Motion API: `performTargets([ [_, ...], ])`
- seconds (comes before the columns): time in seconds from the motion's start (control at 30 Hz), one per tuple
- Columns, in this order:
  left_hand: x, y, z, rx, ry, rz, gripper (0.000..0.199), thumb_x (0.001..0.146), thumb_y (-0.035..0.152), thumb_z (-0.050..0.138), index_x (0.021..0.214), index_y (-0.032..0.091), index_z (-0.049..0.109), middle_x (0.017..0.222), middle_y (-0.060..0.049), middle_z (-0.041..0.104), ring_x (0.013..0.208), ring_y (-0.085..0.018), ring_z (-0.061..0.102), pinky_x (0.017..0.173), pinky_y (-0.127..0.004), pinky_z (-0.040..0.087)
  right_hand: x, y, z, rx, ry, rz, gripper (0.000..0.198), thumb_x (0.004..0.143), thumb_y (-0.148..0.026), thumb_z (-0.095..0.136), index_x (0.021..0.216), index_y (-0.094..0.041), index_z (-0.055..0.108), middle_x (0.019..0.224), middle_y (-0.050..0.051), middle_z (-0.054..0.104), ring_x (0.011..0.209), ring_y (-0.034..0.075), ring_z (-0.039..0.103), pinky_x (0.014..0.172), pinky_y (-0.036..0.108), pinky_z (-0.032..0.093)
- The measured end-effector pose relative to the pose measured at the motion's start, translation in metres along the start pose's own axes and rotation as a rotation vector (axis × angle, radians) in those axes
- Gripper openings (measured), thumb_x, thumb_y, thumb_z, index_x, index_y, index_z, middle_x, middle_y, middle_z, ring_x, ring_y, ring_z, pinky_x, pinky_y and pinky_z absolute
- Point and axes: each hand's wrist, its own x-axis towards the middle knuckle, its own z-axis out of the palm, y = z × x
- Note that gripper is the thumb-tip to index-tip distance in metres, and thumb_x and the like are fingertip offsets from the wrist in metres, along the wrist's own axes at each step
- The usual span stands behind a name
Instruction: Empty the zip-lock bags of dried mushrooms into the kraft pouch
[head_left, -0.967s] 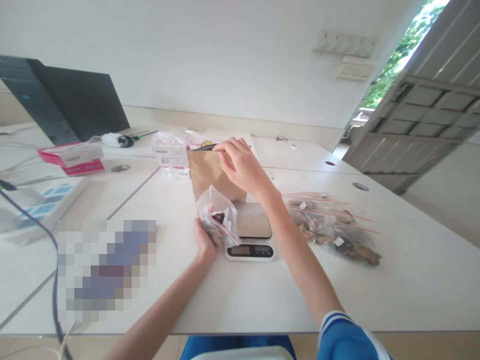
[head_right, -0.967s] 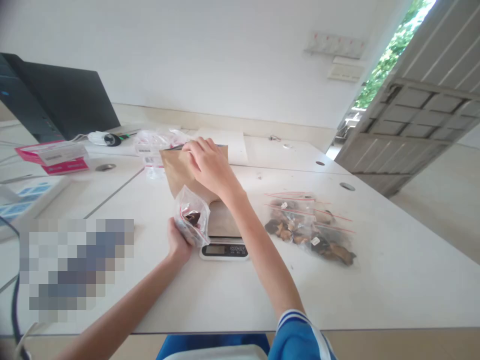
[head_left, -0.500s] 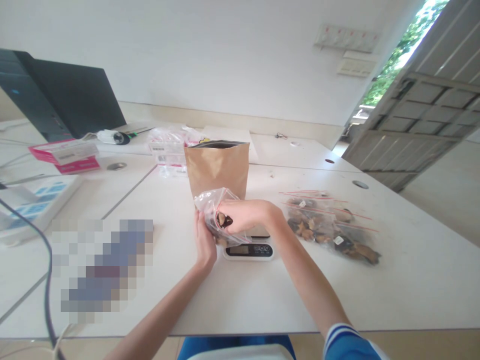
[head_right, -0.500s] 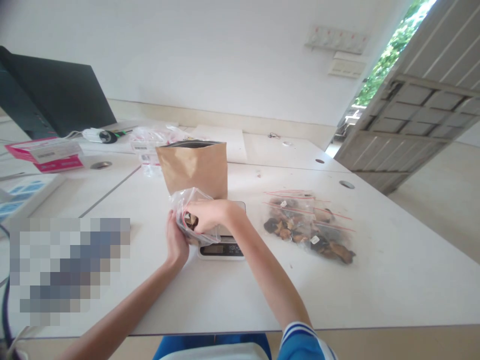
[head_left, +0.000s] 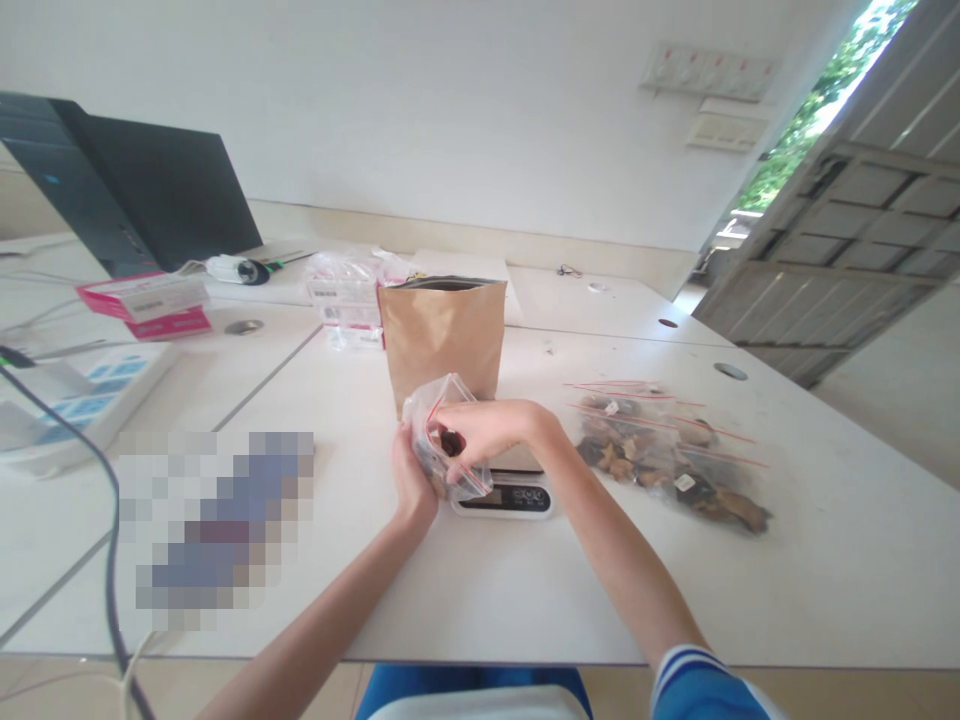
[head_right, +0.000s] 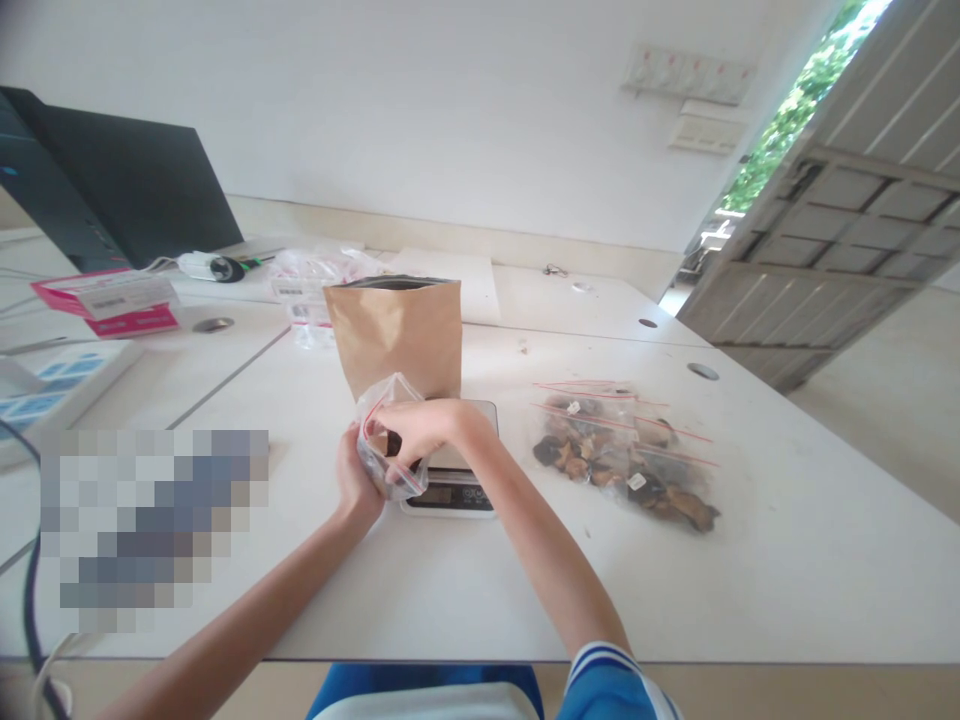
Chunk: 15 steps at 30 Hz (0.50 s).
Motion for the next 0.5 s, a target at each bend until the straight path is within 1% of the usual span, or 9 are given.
performTargets([
  [0.1, -0.001, 0.004, 0.002, -0.010, 0.011, -0.027, 0.021, 0.067, 0.035, 0.057, 0.069, 0.016, 0.064, 0.064, 0.001, 0.066, 0.062, -0.014, 0.061, 0.060, -0.023, 0.047, -0.001, -0.003, 0.001, -0.022, -0.003, 0.029, 0.028, 0.069, -0.025, 0.071, 0.085, -0.018, 0.048, 0.098, 0.005, 0.056, 0.082, 0.018, 0.055, 0.061, 0.024, 0.039],
  [0.33, -0.002, 0.007, 0.002, -0.062, 0.043, -0.130, 0.021, 0.067, 0.035, 0.056, 0.069, 0.015, 0.062, 0.061, 0.001, 0.064, 0.056, -0.014, 0.060, 0.057, -0.023, 0.046, -0.001, -0.004, 0.004, -0.016, -0.017, -0.004, 0.042, 0.068, -0.023, 0.072, 0.102, -0.018, 0.048, 0.111, 0.007, 0.052, 0.098, 0.022, 0.054, 0.073, 0.026, 0.042],
  [0.4, -0.002, 0.009, 0.003, -0.088, 0.065, -0.169, 0.019, 0.069, 0.033, 0.053, 0.069, 0.016, 0.060, 0.061, 0.001, 0.063, 0.054, -0.014, 0.059, 0.055, -0.023, 0.047, 0.000, -0.004, 0.004, -0.038, -0.026, -0.005, 0.040, 0.069, -0.024, 0.072, 0.101, -0.018, 0.048, 0.110, 0.007, 0.051, 0.096, 0.021, 0.054, 0.072, 0.026, 0.042],
  [0.5, -0.001, 0.013, 0.003, -0.129, 0.097, -0.233, 0.015, 0.071, 0.028, 0.050, 0.067, 0.016, 0.057, 0.057, 0.002, 0.060, 0.050, -0.013, 0.057, 0.053, -0.023, 0.047, 0.000, -0.005, 0.003, -0.047, 0.001, 0.003, 0.033, 0.073, -0.028, 0.069, 0.096, -0.019, 0.047, 0.104, 0.005, 0.051, 0.085, 0.018, 0.053, 0.064, 0.024, 0.039],
])
